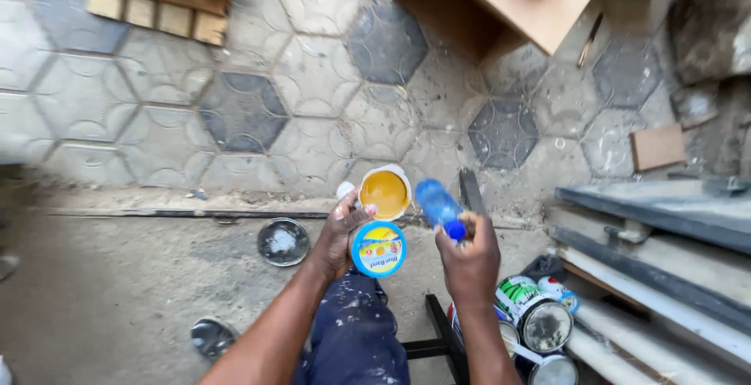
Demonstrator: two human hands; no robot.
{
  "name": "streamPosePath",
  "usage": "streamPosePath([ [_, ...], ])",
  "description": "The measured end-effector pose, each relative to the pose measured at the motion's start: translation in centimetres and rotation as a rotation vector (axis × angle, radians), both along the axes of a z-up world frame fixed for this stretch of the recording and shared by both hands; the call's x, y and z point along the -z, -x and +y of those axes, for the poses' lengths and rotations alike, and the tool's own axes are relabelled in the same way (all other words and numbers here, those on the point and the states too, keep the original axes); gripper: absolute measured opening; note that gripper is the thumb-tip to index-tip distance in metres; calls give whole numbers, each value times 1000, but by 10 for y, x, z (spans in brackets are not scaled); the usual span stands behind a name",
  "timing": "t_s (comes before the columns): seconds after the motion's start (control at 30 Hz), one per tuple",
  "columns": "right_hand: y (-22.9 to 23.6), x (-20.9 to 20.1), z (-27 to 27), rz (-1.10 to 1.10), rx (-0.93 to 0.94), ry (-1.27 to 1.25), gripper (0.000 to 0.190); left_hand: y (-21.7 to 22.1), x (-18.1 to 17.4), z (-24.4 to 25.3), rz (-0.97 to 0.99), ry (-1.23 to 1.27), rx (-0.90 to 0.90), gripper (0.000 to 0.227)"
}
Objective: Mixing yellow glue in a plastic cup using a small stick in a workshop environment.
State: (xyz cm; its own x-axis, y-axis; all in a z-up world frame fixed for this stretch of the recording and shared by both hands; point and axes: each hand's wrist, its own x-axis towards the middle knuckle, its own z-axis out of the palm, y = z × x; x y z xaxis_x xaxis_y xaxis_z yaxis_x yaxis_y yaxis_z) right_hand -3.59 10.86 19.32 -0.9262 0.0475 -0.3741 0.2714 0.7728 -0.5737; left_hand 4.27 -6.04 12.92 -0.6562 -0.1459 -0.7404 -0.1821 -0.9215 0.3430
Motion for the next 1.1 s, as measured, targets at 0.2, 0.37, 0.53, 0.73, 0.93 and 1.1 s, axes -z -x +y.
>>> streamPosePath([
  [0.2,-91,-144,-9,183,-358,-94,42,-98,-138,-55,31,-32,-73,79],
  [0.37,-175,-261,-58,280,-620,-19,45,-204,-231,-99,152,66,-200,54],
  [0.53,-255,-348,-95,315,-859,-10,33,-297,-281,-117,270,192,-326,34],
  [0.73,-311,-401,-126,377,-943,42,38,-371,-341,-134,260,171,-480,54],
  [0.93,-293,-415,-148,389,-1329,226,29,-368,-359,-128,270,181,-691,49],
  [1.1,-269,-432,-158,321,-1571,15,38,-344,-375,-110,280,243,-887,41],
])
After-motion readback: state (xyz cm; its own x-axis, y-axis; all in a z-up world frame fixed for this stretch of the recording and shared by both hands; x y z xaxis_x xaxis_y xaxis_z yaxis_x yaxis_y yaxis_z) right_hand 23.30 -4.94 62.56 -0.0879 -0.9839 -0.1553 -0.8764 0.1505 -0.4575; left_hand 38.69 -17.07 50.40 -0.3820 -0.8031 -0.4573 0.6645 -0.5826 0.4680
